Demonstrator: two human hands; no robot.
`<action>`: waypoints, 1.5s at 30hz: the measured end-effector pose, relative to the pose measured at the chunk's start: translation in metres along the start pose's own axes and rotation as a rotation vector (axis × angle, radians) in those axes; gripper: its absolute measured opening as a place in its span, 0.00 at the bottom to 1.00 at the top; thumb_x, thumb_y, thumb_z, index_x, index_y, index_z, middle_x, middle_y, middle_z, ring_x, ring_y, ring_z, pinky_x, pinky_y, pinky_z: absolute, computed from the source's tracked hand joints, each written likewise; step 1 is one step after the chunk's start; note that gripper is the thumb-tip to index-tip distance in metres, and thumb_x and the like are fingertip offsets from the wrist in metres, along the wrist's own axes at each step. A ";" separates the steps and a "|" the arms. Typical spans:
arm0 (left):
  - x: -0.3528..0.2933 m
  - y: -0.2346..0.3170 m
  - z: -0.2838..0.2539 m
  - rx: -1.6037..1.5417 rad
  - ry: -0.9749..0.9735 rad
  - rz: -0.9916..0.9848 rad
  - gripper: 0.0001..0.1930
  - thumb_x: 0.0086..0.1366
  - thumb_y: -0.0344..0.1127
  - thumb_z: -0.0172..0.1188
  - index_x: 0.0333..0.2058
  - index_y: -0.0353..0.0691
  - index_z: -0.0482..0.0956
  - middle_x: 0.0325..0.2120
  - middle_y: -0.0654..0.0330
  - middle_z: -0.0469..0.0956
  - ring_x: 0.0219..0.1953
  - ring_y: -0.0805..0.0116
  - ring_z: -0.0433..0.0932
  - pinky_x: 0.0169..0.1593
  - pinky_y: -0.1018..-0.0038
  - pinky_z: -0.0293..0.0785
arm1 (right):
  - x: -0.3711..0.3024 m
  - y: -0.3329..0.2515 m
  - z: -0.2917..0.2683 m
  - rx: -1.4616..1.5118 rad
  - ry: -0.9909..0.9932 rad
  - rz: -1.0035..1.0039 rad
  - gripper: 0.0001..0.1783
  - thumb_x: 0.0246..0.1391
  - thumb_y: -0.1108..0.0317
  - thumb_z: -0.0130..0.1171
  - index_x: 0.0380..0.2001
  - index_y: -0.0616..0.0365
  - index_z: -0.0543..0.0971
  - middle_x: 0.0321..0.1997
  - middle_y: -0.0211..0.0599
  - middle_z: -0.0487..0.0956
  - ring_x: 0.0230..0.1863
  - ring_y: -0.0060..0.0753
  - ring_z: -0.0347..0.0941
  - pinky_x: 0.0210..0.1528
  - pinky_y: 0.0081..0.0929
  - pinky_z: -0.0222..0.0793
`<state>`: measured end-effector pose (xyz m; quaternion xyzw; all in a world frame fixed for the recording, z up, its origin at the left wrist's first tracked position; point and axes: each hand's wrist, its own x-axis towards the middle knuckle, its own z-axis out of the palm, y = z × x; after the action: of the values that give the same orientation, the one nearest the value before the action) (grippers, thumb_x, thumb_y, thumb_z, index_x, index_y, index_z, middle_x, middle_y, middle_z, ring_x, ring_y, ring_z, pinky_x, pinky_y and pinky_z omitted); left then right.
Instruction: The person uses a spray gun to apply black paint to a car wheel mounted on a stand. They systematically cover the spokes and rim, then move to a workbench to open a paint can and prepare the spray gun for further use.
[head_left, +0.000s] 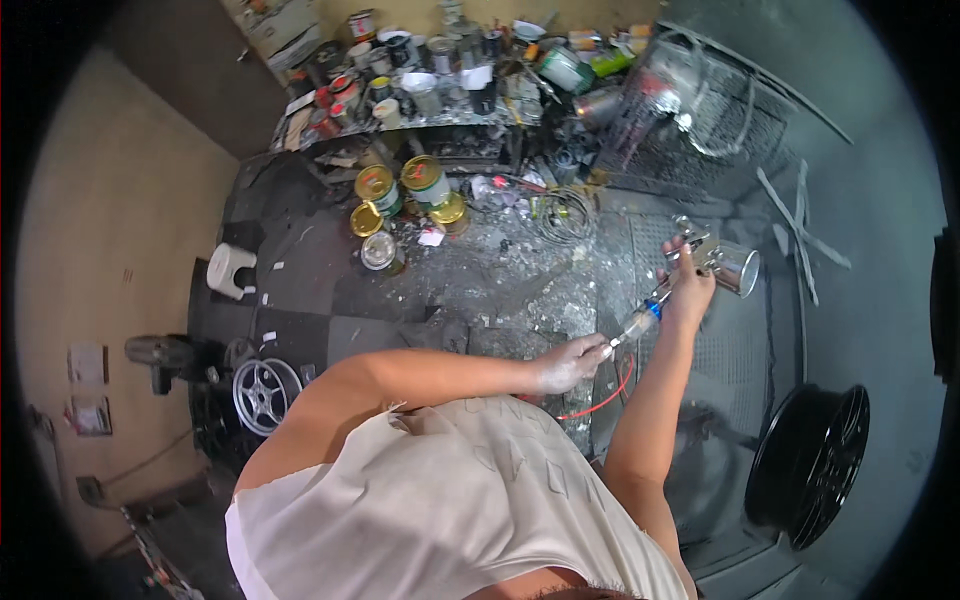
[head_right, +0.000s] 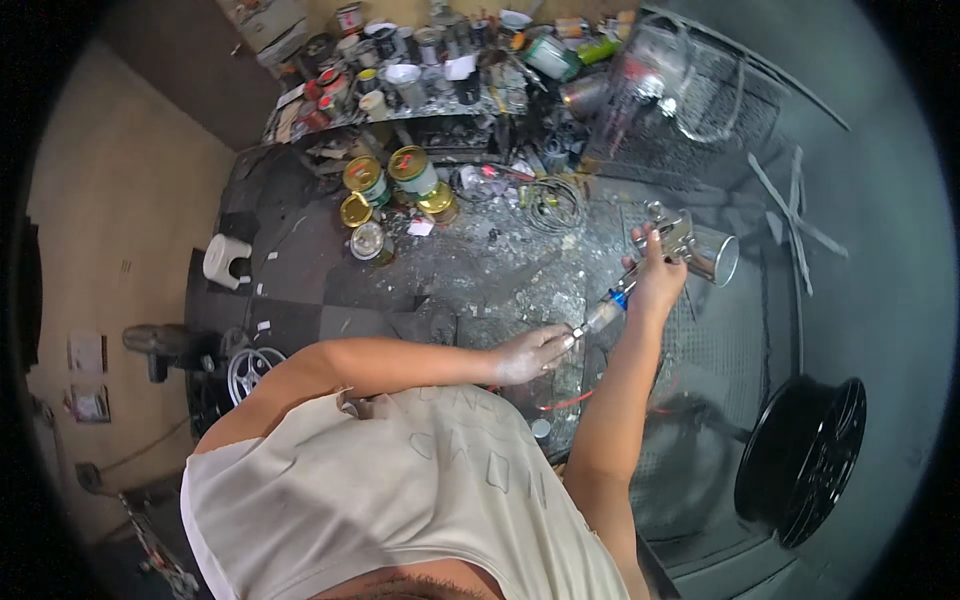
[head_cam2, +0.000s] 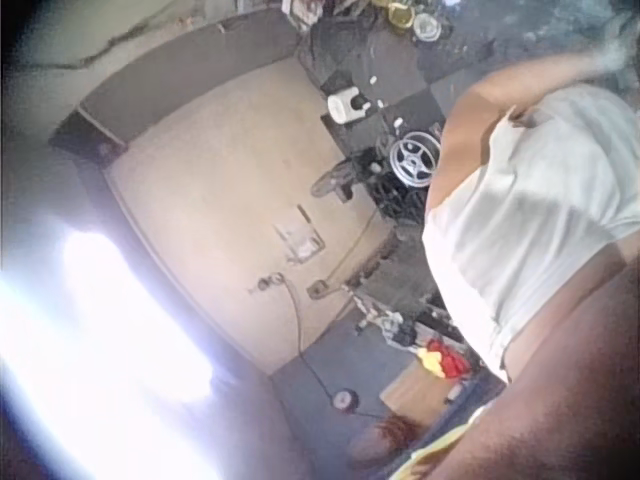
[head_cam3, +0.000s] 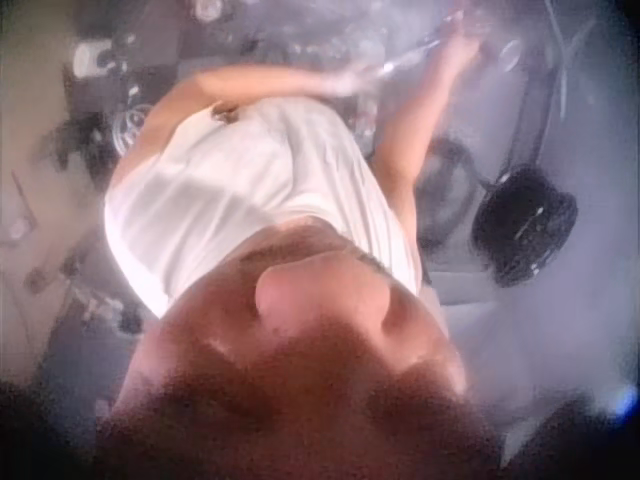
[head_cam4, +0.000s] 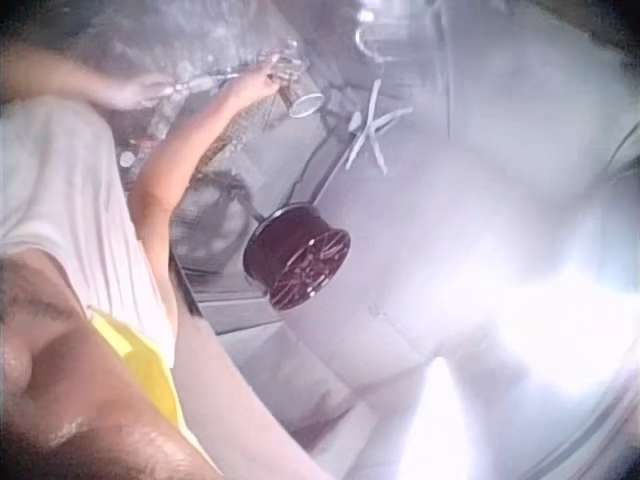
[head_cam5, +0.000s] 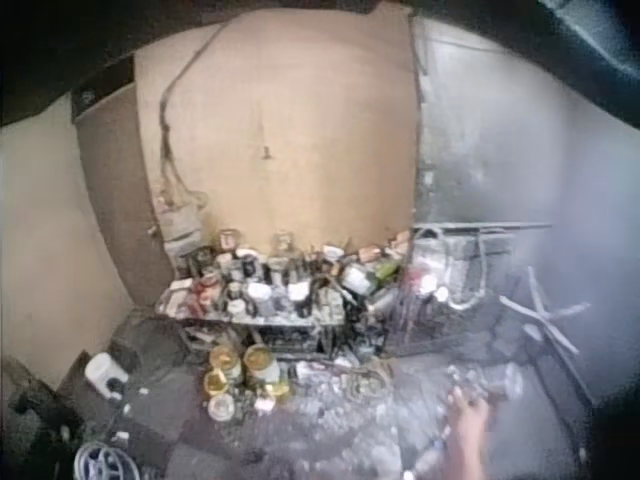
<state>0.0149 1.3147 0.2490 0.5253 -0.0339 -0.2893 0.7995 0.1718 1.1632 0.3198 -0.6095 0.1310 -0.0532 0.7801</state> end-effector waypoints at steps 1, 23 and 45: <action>-0.001 -0.015 -0.002 -0.030 0.107 0.058 0.16 0.78 0.49 0.43 0.39 0.44 0.72 0.20 0.72 0.62 0.20 0.81 0.58 0.22 0.80 0.55 | -0.004 0.010 0.014 -0.045 -0.006 0.032 0.11 0.65 0.66 0.58 0.48 0.54 0.78 0.46 0.28 0.83 0.45 0.21 0.80 0.32 0.25 0.73; -0.004 0.082 -0.159 0.632 -0.364 0.093 0.24 0.76 0.52 0.47 0.46 0.34 0.76 0.33 0.58 0.79 0.37 0.66 0.76 0.46 0.65 0.72 | -0.005 0.030 0.131 -0.091 0.017 -0.126 0.19 0.61 0.81 0.53 0.55 0.63 0.72 0.52 0.42 0.78 0.52 0.38 0.78 0.41 0.39 0.86; -0.061 -0.050 -0.458 0.417 0.029 -0.591 0.32 0.63 0.46 0.65 0.62 0.36 0.72 0.60 0.55 0.74 0.58 0.65 0.71 0.62 0.64 0.67 | 0.284 -0.047 0.086 -0.644 0.230 -0.128 0.11 0.64 0.61 0.61 0.36 0.59 0.79 0.29 0.30 0.79 0.26 0.22 0.75 0.18 0.24 0.67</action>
<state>0.1074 1.7068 0.0175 0.6683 0.0723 -0.4874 0.5573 0.4710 1.1630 0.3451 -0.8212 0.1897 -0.1262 0.5231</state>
